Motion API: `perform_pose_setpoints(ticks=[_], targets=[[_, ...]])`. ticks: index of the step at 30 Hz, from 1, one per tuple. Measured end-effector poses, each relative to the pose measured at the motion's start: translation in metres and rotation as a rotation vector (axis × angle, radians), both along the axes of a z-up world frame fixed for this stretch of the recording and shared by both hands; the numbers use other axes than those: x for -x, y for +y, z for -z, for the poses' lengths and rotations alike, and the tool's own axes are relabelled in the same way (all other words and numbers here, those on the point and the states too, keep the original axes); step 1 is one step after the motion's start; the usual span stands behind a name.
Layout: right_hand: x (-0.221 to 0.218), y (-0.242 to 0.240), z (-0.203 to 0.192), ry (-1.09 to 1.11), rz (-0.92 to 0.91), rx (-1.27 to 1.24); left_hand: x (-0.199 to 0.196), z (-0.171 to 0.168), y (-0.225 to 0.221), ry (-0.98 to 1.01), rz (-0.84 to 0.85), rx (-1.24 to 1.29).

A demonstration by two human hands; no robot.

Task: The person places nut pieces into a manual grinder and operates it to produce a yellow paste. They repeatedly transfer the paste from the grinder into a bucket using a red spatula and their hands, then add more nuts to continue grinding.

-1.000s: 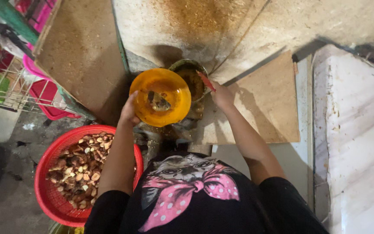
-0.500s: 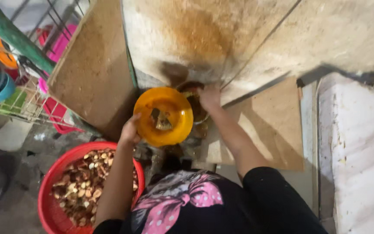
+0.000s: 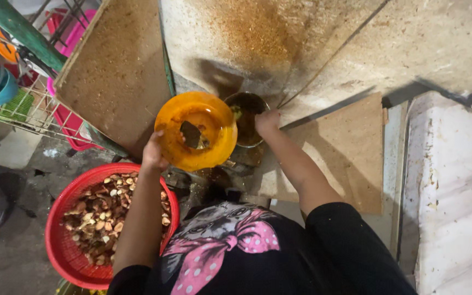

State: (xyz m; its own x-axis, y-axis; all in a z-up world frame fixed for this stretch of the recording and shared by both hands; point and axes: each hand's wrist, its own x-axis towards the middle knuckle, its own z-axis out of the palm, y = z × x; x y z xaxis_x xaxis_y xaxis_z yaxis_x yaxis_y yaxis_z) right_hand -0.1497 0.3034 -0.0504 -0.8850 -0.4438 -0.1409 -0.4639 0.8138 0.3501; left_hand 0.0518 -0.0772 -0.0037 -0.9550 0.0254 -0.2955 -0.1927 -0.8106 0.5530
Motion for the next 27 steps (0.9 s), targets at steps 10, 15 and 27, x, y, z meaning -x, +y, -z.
perform_pose_setpoints(ticks=[10,15,27], targets=[[-0.041,-0.01,-0.07,-0.494,0.287,0.06,0.006,0.011,-0.008,-0.08,-0.139,0.014],[-0.049,-0.012,-0.079,-0.638,0.413,0.174,0.003,0.013,-0.014,-0.042,-0.255,0.015],[-0.026,-0.007,-0.013,-0.558,-0.023,0.264,0.024,0.005,-0.005,-0.042,-0.196,-0.068]])
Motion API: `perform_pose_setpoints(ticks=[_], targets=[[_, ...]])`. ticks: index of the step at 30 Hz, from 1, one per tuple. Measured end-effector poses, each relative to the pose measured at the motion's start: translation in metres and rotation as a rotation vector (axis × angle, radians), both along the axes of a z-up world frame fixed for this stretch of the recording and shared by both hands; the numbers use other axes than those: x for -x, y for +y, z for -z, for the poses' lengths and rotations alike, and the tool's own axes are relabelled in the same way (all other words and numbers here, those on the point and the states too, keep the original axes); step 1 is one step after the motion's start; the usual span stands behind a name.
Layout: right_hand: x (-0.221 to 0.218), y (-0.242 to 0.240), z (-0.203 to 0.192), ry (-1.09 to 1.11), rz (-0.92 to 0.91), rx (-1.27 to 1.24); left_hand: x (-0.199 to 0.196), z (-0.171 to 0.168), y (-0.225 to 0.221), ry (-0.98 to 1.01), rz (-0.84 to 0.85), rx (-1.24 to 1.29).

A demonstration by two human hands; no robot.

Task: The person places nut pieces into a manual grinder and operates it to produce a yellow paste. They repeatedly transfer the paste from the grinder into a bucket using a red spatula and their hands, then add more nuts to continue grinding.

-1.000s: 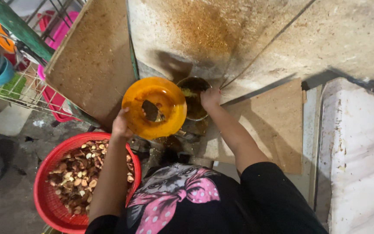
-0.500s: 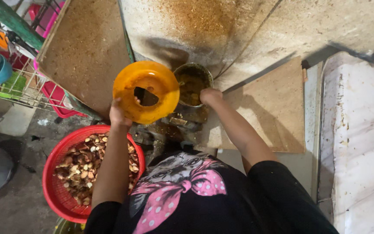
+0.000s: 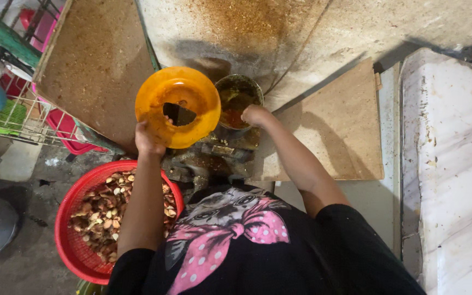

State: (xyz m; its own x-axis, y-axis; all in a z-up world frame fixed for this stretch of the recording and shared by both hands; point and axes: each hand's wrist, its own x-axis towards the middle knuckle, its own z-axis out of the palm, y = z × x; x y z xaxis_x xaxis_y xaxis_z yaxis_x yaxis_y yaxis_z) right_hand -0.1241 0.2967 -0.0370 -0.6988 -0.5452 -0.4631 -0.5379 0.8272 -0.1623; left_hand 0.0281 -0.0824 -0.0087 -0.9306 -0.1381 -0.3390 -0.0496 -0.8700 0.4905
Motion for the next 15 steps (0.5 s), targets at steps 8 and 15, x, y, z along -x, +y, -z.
perform_pose_setpoints(ticks=[8,15], targets=[[-0.04,-0.004,-0.119,0.075,0.527,0.014,-0.012,-0.022,0.003,-0.047,0.081,0.097],[-0.052,-0.003,-0.142,0.16,0.601,0.12,-0.009,-0.021,0.009,0.034,-0.037,0.001]])
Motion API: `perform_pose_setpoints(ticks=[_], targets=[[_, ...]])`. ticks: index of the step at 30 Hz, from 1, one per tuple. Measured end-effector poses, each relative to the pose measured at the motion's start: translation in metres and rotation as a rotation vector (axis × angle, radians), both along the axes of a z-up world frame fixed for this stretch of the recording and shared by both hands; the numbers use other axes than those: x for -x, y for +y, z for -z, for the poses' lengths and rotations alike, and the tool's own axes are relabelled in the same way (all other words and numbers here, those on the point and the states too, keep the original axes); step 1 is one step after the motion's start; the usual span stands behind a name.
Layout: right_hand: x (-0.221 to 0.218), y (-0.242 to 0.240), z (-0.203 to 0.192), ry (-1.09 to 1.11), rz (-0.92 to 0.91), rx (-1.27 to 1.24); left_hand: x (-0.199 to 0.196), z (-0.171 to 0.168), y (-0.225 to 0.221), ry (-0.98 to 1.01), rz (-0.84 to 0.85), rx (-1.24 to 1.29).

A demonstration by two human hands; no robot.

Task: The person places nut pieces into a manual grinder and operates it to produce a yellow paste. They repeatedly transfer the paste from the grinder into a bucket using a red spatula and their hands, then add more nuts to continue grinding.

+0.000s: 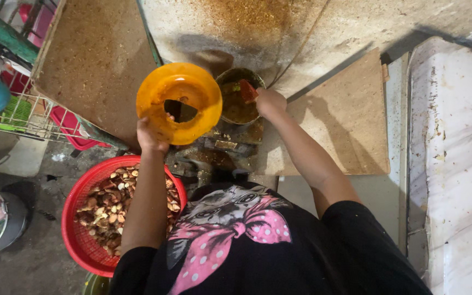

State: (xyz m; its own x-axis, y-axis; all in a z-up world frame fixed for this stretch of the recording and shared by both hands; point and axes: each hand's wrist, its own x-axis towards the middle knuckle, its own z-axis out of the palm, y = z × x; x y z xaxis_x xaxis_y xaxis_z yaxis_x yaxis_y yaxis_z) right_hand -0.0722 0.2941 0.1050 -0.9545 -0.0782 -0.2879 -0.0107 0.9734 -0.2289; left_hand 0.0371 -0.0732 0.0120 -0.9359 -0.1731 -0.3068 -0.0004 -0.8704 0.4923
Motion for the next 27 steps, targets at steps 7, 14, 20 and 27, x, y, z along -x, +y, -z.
perform_pose_setpoints(ticks=[7,14,20,27], targets=[[0.027,-0.009,0.062,-0.09,-0.044,-0.072,0.016,-0.009,0.002,0.035,-0.073,-0.011],[0.058,-0.029,0.102,-0.017,-0.015,0.006,0.017,-0.034,0.003,0.165,-0.016,-0.03],[0.077,-0.046,0.124,0.069,-0.197,-0.173,-0.001,-0.053,-0.003,0.051,-0.108,0.049],[0.063,-0.047,0.089,-0.132,-0.557,-0.043,-0.02,-0.04,0.002,-0.004,-0.09,0.051]])
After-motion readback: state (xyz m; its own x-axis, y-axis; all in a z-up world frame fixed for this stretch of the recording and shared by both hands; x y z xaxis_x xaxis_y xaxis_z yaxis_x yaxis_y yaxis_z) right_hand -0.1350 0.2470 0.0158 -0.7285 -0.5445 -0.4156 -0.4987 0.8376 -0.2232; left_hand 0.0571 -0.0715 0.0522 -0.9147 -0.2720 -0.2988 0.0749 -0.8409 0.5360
